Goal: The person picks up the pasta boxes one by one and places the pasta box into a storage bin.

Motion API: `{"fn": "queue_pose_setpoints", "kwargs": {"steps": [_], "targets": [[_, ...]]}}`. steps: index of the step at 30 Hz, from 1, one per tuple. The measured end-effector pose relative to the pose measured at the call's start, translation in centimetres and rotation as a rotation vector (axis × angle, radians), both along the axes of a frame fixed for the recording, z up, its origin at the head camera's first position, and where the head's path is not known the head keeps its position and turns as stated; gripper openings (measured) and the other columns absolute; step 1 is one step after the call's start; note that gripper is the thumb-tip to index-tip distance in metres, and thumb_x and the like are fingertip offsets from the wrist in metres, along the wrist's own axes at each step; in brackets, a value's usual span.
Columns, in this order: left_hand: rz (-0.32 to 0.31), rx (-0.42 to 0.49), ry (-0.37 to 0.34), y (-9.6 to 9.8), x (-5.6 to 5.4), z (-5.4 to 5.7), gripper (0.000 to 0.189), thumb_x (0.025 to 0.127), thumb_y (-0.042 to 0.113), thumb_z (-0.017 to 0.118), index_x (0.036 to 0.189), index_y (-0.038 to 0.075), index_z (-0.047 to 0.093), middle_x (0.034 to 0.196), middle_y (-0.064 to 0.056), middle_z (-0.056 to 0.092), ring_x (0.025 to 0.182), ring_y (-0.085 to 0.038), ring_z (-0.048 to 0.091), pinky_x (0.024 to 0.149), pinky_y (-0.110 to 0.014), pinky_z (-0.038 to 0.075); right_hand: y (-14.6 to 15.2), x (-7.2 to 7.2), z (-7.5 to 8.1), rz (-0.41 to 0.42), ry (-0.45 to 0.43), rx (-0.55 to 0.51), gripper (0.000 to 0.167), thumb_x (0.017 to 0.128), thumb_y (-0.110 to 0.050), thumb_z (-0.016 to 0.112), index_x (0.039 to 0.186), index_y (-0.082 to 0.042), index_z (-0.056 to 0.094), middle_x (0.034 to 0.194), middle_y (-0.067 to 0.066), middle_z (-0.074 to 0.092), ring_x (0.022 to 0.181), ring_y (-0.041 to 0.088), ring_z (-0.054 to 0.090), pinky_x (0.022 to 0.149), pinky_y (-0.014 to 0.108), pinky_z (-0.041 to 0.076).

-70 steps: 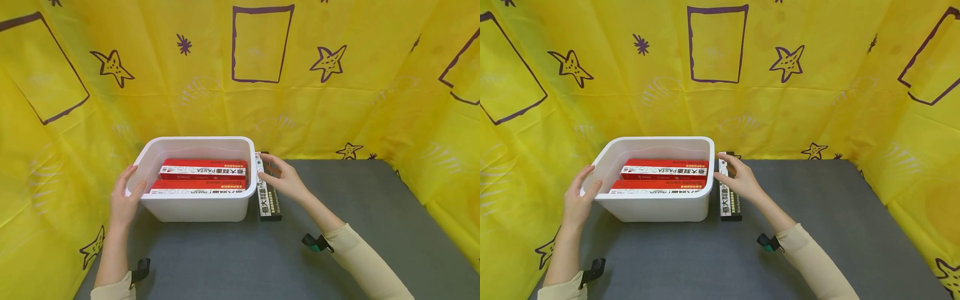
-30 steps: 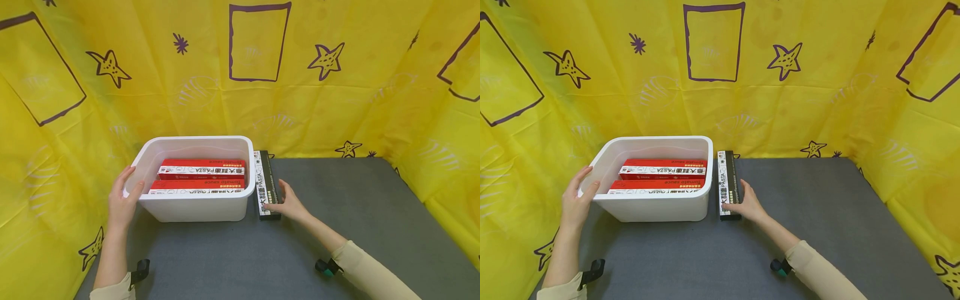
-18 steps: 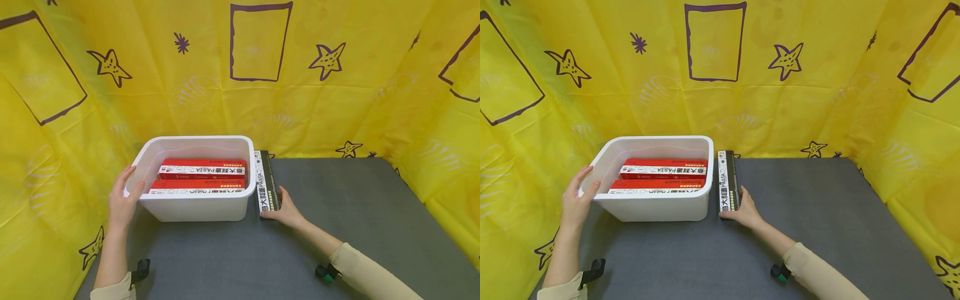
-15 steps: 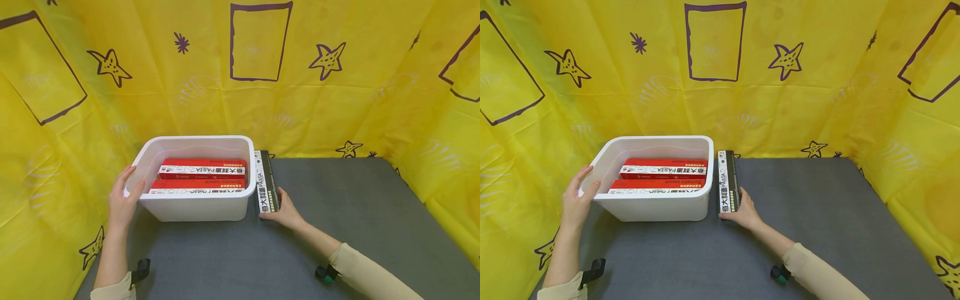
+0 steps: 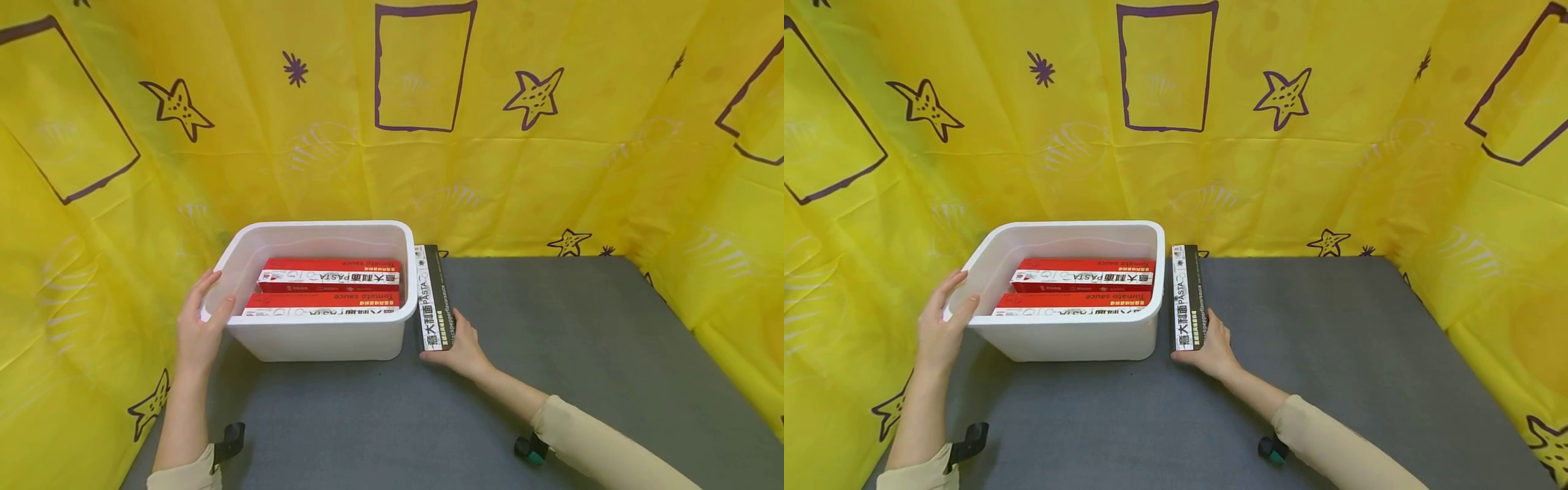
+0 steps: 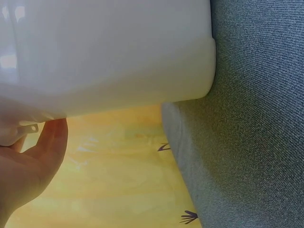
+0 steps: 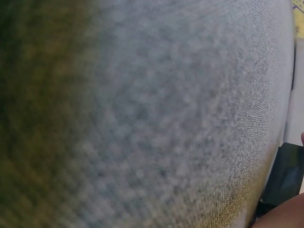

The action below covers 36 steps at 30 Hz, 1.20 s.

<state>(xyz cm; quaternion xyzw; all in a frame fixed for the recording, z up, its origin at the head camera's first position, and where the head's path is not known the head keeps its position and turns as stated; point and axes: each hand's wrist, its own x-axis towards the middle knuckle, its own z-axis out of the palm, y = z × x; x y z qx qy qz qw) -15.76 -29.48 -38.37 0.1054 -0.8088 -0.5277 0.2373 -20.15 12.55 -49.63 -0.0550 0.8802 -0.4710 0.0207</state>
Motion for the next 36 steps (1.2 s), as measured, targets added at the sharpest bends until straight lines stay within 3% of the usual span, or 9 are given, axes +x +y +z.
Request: {"fn": "queue_pose_setpoints", "kwargs": {"steps": [8,15,28,36], "targets": [[0.005,-0.003,0.019,0.1,0.0,0.1,0.052,0.093,0.026,0.059,0.143,0.017,0.050,0.154,0.001,0.037,0.141,-0.025,0.029,0.112,-0.058,0.021,-0.2,0.1,-0.1,0.008,0.050,0.027,0.118,0.058,-0.030,0.091,0.145,0.012,0.024,0.139,0.031,0.039,0.131,0.046,0.030,0.109,0.055,0.023],[0.006,-0.005,0.011,0.0,0.2,0.2,0.053,0.093,0.027,0.059,0.144,0.017,0.049,0.154,0.001,0.037,0.141,-0.026,0.029,0.112,-0.058,0.022,-0.3,0.0,-0.3,0.006,0.037,0.036,0.116,0.060,-0.031,0.090,0.146,0.009,0.024,0.139,0.028,0.040,0.131,0.042,0.031,0.110,0.053,0.022],[0.005,-0.001,0.014,0.2,0.1,0.2,0.052,0.093,0.026,0.058,0.144,0.017,0.049,0.154,0.001,0.037,0.140,-0.026,0.030,0.111,-0.058,0.023,-0.1,0.4,0.3,-0.050,0.053,0.010,0.108,0.059,-0.028,0.090,0.144,0.007,0.032,0.133,0.025,0.049,0.122,0.042,0.043,0.099,0.054,0.038],[0.008,0.008,0.008,0.3,0.2,0.2,0.052,0.093,0.026,0.058,0.144,0.018,0.049,0.154,0.002,0.037,0.140,-0.026,0.030,0.111,-0.058,0.023,0.4,0.8,1.3,-0.071,0.005,-0.063,0.107,0.062,-0.028,0.088,0.148,0.000,0.031,0.142,0.021,0.044,0.124,0.035,0.044,0.103,0.050,0.036]]}}
